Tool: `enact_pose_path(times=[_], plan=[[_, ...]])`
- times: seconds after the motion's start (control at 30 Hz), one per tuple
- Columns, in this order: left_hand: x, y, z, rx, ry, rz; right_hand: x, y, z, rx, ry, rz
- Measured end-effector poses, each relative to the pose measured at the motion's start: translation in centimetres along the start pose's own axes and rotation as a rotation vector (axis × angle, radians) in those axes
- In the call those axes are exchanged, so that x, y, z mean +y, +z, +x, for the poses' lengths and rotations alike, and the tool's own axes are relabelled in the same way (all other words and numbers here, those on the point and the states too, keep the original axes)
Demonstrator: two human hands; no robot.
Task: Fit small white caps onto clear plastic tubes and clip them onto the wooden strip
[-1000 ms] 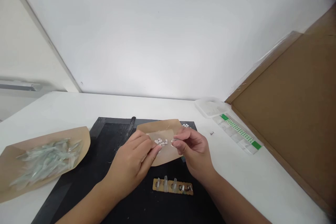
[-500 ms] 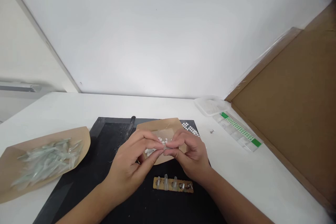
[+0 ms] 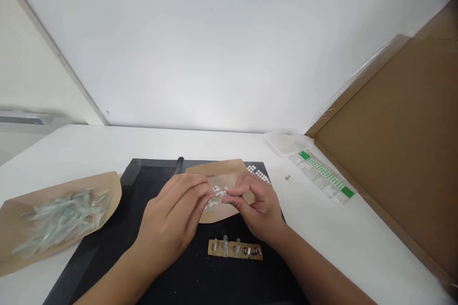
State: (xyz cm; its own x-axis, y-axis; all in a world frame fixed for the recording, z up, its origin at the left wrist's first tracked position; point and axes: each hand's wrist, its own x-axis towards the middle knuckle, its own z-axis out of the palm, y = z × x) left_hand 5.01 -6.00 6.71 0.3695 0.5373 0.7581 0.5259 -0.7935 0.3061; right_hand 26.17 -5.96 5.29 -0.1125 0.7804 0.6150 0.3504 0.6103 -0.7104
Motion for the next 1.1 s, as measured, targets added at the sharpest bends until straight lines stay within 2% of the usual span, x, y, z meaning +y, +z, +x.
enact_pose_path(times=[0.13, 0.23, 0.37, 0.5, 0.6, 0.77, 0.93, 1.1], plan=[[-0.5, 0.4, -0.3, -0.009, -0.144, -0.014, 0.1, -0.1, 0.0, 0.022, -0.072, -0.036], [-0.5, 0.4, -0.4, 0.007, -0.223, -0.019, 0.1, -0.1, 0.1, 0.020, -0.180, -0.105], [-0.1, 0.3, -0.4, 0.009, -0.219, -0.083, 0.0, -0.4, 0.1, 0.014, -0.372, -0.232], [0.3, 0.6, -0.6, -0.048, -0.217, -0.198, -0.3, -0.9, 0.2, 0.033, -0.496, -0.353], [0.6, 0.8, -0.9, -0.109, -0.266, -0.322, -0.4, -1.5, 0.2, 0.051, -0.553, -0.435], [1.2, 1.1, -1.0, -0.160, -0.429, -0.555, -0.4, -2.0, 0.1, 0.027, -0.627, -0.516], [1.7, 1.2, -0.8, -0.173, -0.615, -0.725, -0.9, -1.9, 0.4, 0.035, -0.684, -0.472], [1.8, 1.5, -0.9, -0.162, -0.692, -0.873, -1.2, -2.0, 0.7, 0.001, -0.705, -0.474]])
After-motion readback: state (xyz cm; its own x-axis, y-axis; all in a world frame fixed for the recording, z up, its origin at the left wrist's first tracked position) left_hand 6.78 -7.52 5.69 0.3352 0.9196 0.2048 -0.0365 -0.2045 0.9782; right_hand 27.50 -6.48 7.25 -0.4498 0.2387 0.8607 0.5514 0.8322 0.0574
